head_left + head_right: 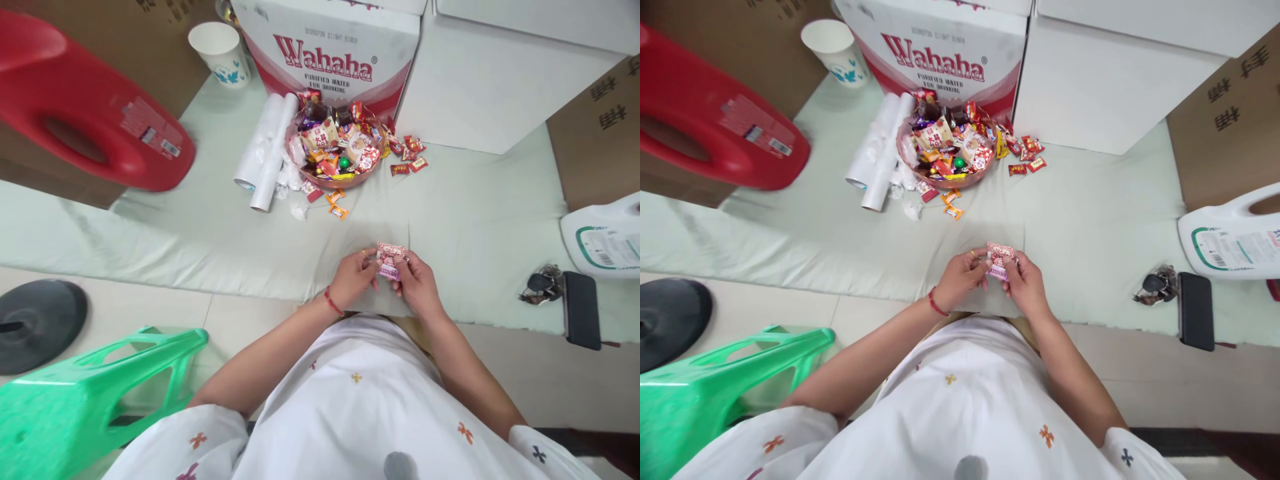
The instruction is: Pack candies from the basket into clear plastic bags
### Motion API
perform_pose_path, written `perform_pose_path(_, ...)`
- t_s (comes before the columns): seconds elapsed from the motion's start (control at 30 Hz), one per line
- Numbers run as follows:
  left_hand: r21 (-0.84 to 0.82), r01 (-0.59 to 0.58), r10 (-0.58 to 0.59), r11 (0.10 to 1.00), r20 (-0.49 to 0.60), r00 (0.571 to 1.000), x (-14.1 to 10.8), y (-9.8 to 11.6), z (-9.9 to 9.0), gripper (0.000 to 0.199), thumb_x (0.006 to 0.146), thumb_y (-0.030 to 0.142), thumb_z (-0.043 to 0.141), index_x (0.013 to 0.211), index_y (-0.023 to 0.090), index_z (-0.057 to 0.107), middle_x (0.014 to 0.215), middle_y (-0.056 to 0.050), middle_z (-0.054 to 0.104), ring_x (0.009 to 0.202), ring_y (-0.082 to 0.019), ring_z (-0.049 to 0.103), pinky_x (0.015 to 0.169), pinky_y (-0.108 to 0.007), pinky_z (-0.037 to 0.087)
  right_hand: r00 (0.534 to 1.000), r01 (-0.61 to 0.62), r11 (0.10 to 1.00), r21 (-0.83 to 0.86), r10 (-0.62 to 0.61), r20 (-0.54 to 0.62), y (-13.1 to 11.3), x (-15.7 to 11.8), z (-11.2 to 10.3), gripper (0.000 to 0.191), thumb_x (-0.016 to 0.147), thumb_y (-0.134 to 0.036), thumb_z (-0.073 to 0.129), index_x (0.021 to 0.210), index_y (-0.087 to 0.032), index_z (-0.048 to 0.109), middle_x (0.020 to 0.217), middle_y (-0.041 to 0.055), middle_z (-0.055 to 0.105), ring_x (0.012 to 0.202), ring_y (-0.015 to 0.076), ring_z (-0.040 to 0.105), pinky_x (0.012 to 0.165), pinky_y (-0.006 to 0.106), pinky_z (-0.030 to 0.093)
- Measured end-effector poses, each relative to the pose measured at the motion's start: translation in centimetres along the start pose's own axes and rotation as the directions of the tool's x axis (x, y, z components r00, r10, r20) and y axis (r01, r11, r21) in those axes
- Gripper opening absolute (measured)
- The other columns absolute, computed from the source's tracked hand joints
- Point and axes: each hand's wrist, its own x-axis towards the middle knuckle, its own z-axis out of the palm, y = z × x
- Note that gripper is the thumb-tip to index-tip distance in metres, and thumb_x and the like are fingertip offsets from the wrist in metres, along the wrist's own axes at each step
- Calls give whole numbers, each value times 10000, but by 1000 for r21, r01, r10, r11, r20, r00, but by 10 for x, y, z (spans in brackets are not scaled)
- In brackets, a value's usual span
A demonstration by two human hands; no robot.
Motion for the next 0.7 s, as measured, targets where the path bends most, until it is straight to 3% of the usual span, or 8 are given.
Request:
perform_pose_path(0.2,265,-48,83,963,-122,989,-2,-1,5,322,951,401,532,739,188,650,520,27,544,525,-133,507,581,-263,369,996,22,995,-98,-13,93,-6,-8,3,456,930,-597,621,1190,-226,667,732,-8,649,547,151,601,463,258,517)
perform_pose_path(0.3,378,-122,159,918,-66,985,-6,-1,5,387,971,395,496,650,194,573,534,27,513,556,-127,466,586,-265,328,994,35,984,-172,-16,108,-14,-19,-10,459,930,-543,630,1267,-233,659,882,24,708,545,139,596,495,276,531)
perform_pose_path(0.4,408,-152,142,900,53,988,-14,-3,1,398,999,432,457,730,194,626,558,30,522,556,-129,458,588,-269,329,979,40,962,-269,16,202,-22,-24,-47,452,892,-496,677,1269,-247,686,979,42,756,663,168,657,596,293,554)
perform_pose_path(0.5,440,-146,146,886,35,989,-24,-8,-9,283,983,368,479,928,195,696,642,23,589,593,-138,504,616,-271,364,961,-6,906,-423,123,249,-37,-11,-106,394,809,-488,739,1102,-225,753,955,57,785,812,237,710,741,351,566)
perform_pose_path(0.57,453,-131,148,882,-3,989,-29,-11,-16,254,972,329,484,962,196,700,651,19,596,603,-144,520,619,-273,377,977,-97,794,-600,192,96,-56,10,-150,275,783,-436,762,948,-217,775,881,68,781,775,248,693,729,374,537)
perform_pose_path(0.63,459,-135,154,878,-4,988,-32,-13,-20,253,971,316,480,960,198,703,649,14,601,610,-148,532,617,-273,387,961,-275,598,-753,160,-224,-80,38,-192,149,794,-354,777,773,-209,747,763,89,739,666,228,634,685,400,482)
perform_pose_path(0.67,459,-143,162,877,-2,987,-33,-15,-21,253,971,317,484,975,196,706,660,9,611,618,-150,540,618,-272,393,904,-392,566,-725,89,-419,-92,53,-212,167,797,-353,789,744,-208,724,713,98,705,617,218,600,659,419,459)
perform_pose_path(0.7,456,-151,173,877,-6,985,-34,-16,-22,257,972,322,490,1000,192,710,679,3,626,628,-151,548,619,-271,399,839,-426,633,-647,9,-544,-102,67,-231,201,817,-401,786,815,-212,720,708,99,686,595,211,585,635,426,448)
